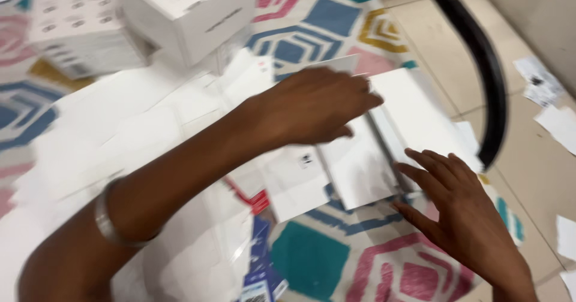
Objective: The person assembles small white paper packages by folding flat sheets and inserting them into a metal frame. They repeatedly pick up sheets, fold them, and place them into the frame, creating a stack of finished packages.
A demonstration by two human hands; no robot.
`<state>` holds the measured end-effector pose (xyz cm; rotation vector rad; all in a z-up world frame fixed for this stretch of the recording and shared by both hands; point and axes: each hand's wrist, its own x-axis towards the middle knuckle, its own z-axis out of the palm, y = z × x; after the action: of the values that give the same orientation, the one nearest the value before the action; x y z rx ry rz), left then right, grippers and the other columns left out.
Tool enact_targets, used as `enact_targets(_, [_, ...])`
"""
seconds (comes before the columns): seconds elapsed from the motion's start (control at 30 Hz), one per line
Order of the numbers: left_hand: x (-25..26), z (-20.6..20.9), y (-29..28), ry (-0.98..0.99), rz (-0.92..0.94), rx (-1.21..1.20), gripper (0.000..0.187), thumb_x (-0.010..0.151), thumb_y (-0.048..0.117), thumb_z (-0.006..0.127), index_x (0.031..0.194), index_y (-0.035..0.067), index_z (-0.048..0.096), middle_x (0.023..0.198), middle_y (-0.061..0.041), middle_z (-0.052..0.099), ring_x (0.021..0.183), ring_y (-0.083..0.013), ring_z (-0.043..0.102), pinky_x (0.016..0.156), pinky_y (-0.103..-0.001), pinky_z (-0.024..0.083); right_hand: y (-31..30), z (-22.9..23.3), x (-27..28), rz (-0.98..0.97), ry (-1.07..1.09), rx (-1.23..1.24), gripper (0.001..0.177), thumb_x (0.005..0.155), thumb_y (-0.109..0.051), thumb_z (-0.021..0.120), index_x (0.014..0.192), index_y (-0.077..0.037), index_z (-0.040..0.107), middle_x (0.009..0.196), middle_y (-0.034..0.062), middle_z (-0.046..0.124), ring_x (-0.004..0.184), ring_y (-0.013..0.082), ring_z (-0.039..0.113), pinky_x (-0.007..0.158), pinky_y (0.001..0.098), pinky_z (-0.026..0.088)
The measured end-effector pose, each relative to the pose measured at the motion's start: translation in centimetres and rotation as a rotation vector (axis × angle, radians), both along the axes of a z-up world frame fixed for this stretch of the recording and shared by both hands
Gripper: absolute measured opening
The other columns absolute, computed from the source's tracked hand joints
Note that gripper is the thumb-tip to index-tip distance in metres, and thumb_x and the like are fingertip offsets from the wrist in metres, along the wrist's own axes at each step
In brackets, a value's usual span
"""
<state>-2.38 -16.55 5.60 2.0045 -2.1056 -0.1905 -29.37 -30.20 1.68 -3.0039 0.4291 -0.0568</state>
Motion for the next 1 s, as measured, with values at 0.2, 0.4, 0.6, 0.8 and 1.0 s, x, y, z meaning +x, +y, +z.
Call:
enact_targets(0.2, [1.1,-0.1,17.5,0.080,0.282,0.193,0.065,0.084,0.028,0.076,0.143,0.013,0.051,0.148,-0.011,0.052,0.133,-0.0308,0.051,0.108,-0.048,0.041,5.8,1.4,4.6,0.308,0.346,0.471,0.065,0.084,-0.045,0.078,0.145,-0.026,0.062,0.159,0.0034,0.053,0.132,0.0269,0.058,0.099,0.0409,0.055])
enact_targets(0.4, [1.0,-1.8,29.8,0.288,0.621,0.506,0.099,0.078,0.045,0.082,0.160,0.030,0.028,0.173,0.000,0.015,0.151,-0.0249,0.022,0.120,-0.044,0.028,12.1,-0.3,12.6,0.534,0.399,0.632,0.063,0.085,-0.038,0.077,0.144,-0.020,0.060,0.141,0.0051,0.066,0.122,0.0235,0.066,0.095,0.0389,0.057])
enact_targets(0.6, [-1.1,-6.8,31.0,0.236,0.393,0.120,0.107,0.082,0.070,0.071,0.159,0.012,0.024,0.165,-0.028,0.009,0.155,-0.0488,0.003,0.122,-0.065,0.008,15.0,-3.6,18.2,0.289,0.309,1.068,0.054,0.089,-0.024,0.071,0.140,-0.014,0.058,0.121,0.0088,0.070,0.104,0.0206,0.072,0.085,0.0356,0.061])
enact_targets(0.8, [-4.5,-9.8,27.5,0.099,0.560,-0.003,0.091,0.092,0.073,0.058,0.157,0.017,0.031,0.166,-0.022,0.012,0.150,-0.0570,0.002,0.120,-0.067,0.005,14.1,-4.8,18.8,0.179,0.186,1.036,0.053,0.089,-0.028,0.068,0.138,-0.014,0.056,0.128,0.0093,0.063,0.105,0.0234,0.072,0.082,0.0363,0.064])
enact_targets(1.0, [-5.8,-11.9,21.9,0.572,0.519,-0.481,0.068,0.108,0.041,0.054,0.165,0.011,0.031,0.174,-0.028,0.011,0.162,-0.0482,0.005,0.127,-0.063,0.011,12.3,-4.2,18.1,0.324,0.102,0.575,0.067,0.085,-0.040,0.069,0.142,-0.010,0.052,0.150,0.0148,0.049,0.127,0.0337,0.060,0.088,0.0453,0.057])
